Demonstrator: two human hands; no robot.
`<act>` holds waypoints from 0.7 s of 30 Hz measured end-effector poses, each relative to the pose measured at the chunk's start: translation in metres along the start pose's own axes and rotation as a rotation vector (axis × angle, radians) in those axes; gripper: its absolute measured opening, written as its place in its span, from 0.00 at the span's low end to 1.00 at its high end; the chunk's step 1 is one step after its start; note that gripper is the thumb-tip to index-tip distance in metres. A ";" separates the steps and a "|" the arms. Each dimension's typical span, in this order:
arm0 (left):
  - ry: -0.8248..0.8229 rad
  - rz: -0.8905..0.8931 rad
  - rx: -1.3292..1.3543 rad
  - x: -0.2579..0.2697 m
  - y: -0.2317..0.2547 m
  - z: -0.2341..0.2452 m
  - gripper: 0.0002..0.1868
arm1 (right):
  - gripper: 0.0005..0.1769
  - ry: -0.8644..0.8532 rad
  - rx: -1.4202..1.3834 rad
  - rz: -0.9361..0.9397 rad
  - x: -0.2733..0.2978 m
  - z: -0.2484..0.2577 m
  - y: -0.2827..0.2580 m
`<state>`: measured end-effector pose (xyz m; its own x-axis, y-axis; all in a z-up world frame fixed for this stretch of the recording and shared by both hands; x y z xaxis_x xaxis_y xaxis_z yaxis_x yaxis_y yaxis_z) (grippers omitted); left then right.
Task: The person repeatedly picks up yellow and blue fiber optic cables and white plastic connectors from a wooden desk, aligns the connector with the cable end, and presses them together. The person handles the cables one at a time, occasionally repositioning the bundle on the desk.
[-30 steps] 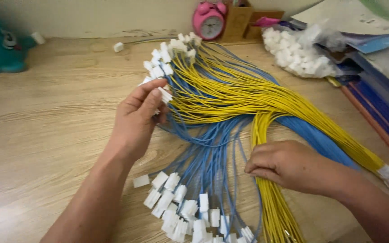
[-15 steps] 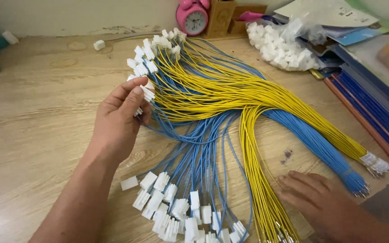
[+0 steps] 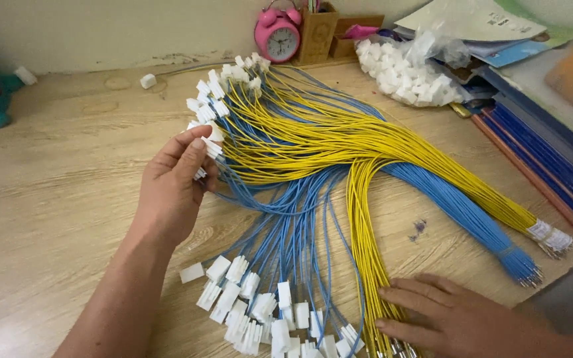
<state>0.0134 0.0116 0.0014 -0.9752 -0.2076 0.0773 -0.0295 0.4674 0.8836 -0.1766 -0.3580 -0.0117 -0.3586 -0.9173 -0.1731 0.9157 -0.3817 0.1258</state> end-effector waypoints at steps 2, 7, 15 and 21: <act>0.002 0.005 -0.007 0.001 0.002 0.000 0.12 | 0.26 0.038 -0.004 -0.021 -0.017 0.010 -0.002; 0.017 0.034 -0.025 0.004 0.004 -0.001 0.12 | 0.21 0.114 0.109 0.015 -0.039 0.012 -0.007; 0.017 0.006 -0.013 0.000 0.000 0.000 0.11 | 0.20 0.226 0.016 0.123 -0.036 -0.005 -0.010; -0.002 0.012 -0.002 0.001 0.002 0.000 0.11 | 0.18 0.233 -0.139 0.007 -0.035 -0.001 -0.013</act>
<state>0.0122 0.0126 0.0030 -0.9759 -0.2000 0.0869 -0.0173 0.4682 0.8835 -0.1759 -0.3210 -0.0087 -0.3159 -0.8629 -0.3945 0.9398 -0.3418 -0.0048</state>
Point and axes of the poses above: each hand's wrist, its own x-axis away from the middle knuckle, its own z-axis out of the back of the hand, y = z × x, the point moved 1 cm from there along -x, towards the middle knuckle, and after that the axes turned 15 degrees about y, right-handed, at the moved point
